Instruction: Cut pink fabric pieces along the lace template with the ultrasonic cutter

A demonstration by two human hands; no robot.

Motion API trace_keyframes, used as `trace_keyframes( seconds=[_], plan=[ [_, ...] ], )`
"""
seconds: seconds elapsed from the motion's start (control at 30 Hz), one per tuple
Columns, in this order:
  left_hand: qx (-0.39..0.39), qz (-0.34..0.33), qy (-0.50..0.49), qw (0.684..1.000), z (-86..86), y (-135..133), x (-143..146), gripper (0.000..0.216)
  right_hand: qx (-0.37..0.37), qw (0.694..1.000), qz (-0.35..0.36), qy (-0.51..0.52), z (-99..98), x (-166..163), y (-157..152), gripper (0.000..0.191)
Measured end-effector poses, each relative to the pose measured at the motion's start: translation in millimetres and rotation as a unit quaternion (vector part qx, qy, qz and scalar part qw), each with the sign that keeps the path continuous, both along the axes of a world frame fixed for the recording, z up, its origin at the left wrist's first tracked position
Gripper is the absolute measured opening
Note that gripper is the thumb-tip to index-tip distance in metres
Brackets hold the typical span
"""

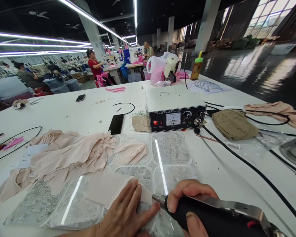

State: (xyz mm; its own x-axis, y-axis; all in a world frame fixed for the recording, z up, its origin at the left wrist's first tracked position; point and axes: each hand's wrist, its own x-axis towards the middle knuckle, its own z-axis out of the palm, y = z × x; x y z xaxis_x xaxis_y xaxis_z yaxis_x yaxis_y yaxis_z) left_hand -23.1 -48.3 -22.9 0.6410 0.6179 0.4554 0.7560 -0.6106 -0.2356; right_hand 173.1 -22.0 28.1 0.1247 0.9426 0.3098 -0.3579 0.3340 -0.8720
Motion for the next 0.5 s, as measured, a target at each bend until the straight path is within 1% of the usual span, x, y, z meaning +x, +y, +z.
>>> trace_keyframes(
  seconds=[0.07, 0.2, 0.3, 0.4, 0.5],
  plan=[
    [0.003, -0.001, -0.006, 1.000, 0.8, 0.0, -0.2, 0.076, 0.003, 1.000, 0.010, -0.002, 0.3, -1.8, 2.5, 0.010],
    [0.000, -0.005, 0.015, 1.000, 0.2, -0.5, 0.2, 0.075, 0.000, 1.000, 0.017, -0.002, -3.0, -1.7, 5.0, 0.011],
    [0.015, 0.007, -0.013, 1.000, -3.1, -1.0, 1.7, 0.076, -0.003, 1.000, 0.019, -0.005, -3.9, -1.8, 5.0, 0.012],
    [0.026, 0.011, -0.028, 0.999, -5.5, -1.2, 2.6, 0.075, 0.007, 1.000, 0.019, -0.008, -1.3, -3.5, 5.5, 0.007],
    [0.032, 0.006, -0.011, 0.999, -5.2, -1.2, 1.8, 0.074, 0.018, 0.999, 0.028, -0.015, 1.0, -4.6, 7.0, 0.003]
  ],
)
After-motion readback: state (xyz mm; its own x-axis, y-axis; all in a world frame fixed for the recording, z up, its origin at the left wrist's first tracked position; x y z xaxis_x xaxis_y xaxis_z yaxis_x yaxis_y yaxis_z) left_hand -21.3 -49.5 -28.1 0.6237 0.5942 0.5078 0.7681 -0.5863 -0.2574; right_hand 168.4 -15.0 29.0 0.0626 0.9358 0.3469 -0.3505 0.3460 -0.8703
